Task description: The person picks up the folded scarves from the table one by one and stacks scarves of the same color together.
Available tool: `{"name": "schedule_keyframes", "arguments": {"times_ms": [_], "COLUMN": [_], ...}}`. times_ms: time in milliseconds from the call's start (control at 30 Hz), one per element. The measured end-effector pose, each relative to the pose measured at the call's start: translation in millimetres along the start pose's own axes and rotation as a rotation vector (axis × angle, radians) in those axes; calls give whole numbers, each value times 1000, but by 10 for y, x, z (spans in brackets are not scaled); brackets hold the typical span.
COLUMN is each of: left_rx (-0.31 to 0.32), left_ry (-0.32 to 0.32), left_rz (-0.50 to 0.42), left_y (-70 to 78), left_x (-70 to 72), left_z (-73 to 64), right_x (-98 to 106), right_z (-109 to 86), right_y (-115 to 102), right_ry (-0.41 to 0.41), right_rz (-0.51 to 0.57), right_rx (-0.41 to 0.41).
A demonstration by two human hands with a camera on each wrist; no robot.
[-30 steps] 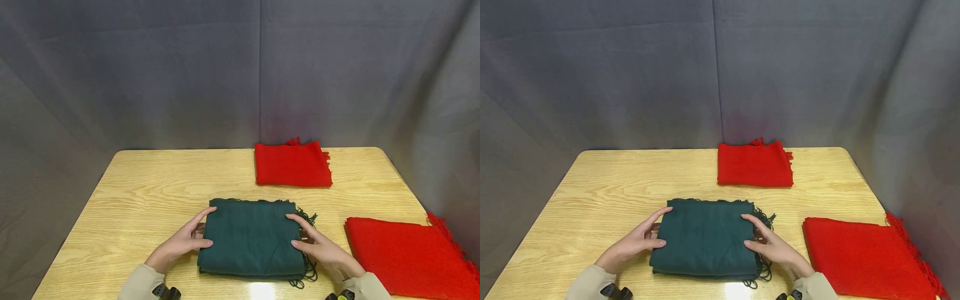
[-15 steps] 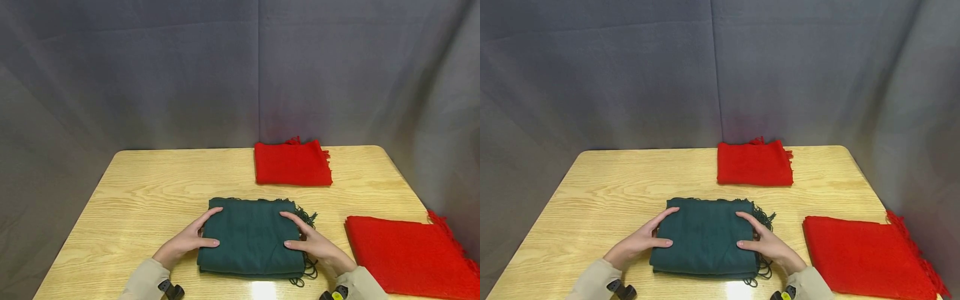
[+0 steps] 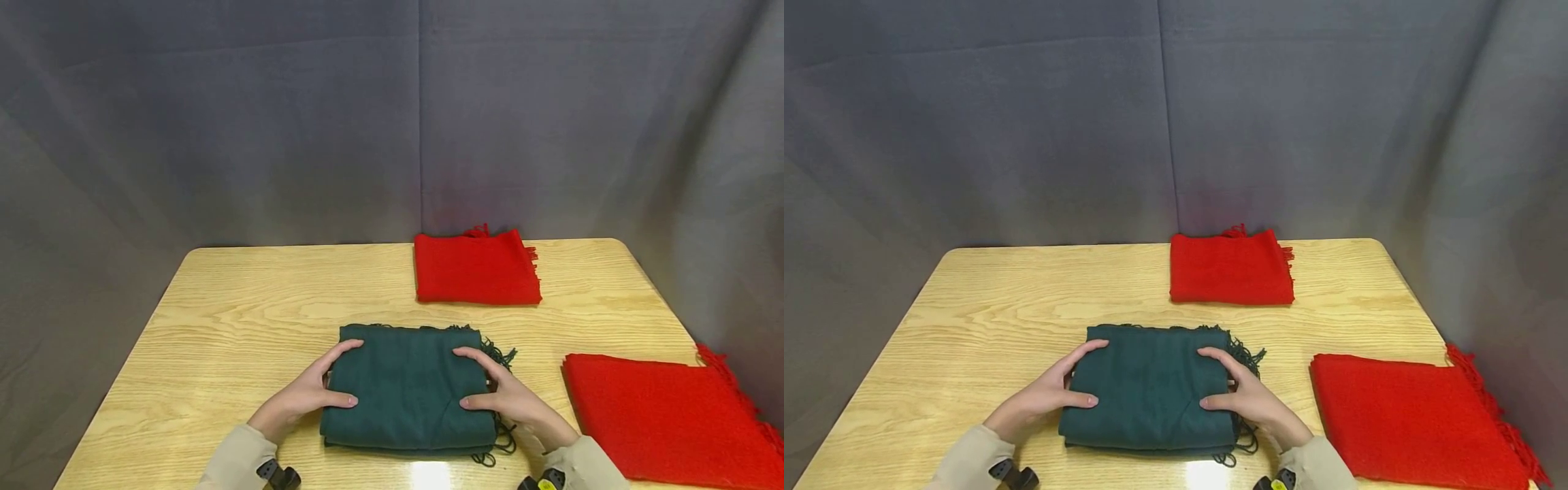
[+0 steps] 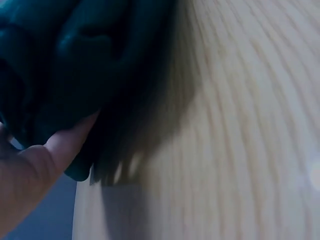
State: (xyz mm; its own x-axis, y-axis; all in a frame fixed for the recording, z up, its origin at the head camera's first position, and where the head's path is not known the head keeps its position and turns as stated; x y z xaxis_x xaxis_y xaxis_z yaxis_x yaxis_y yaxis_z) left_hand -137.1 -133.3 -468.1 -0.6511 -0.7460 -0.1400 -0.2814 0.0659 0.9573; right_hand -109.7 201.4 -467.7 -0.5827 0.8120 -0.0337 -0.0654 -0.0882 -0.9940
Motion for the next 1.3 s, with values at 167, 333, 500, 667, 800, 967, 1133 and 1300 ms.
{"name": "schedule_keyframes", "arguments": {"times_ms": [167,333,500,667,800,967,1133,1300], "left_rx": [-3,-32,-72,-86,-91,-111,-122,-141], "left_ry": [76,107,132,171,189,210,252,290], "left_rz": [29,65,127,160,170,169,144,138], "left_y": [58,88,136,200,245,283,292,325], "left_x": [-20,-6,13,44,77,117,169,234], "left_z": [-18,-26,-48,-85,-109,-131,-164,-183], "right_x": [-30,-70,-89,-90,-93,-100,-107,-112], "right_z": [12,47,100,164,216,292,389,508], "right_y": [-53,-109,-157,-187,-205,-239,-271,-297], "right_ry": [50,99,110,121,120,107,100,103], "right_rz": [-11,-3,34,2,-13,-25,-44,-50], "right_rx": [-10,-44,-38,-38,-36,-12,-5,4]}}
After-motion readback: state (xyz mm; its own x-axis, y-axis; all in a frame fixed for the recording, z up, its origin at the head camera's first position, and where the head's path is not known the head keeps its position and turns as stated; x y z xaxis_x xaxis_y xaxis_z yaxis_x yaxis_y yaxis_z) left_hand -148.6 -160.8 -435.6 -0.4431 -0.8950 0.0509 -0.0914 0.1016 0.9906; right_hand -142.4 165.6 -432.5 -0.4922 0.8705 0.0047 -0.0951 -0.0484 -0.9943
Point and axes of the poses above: each hand's wrist, its own z-axis towards the middle knuckle, its own x-axis out of the back of the hand, y = z × x, the point moved 1 cm from there along z, towards the middle knuckle, and after that the axes turned 8 degrees about x, right-handed, at the moved point
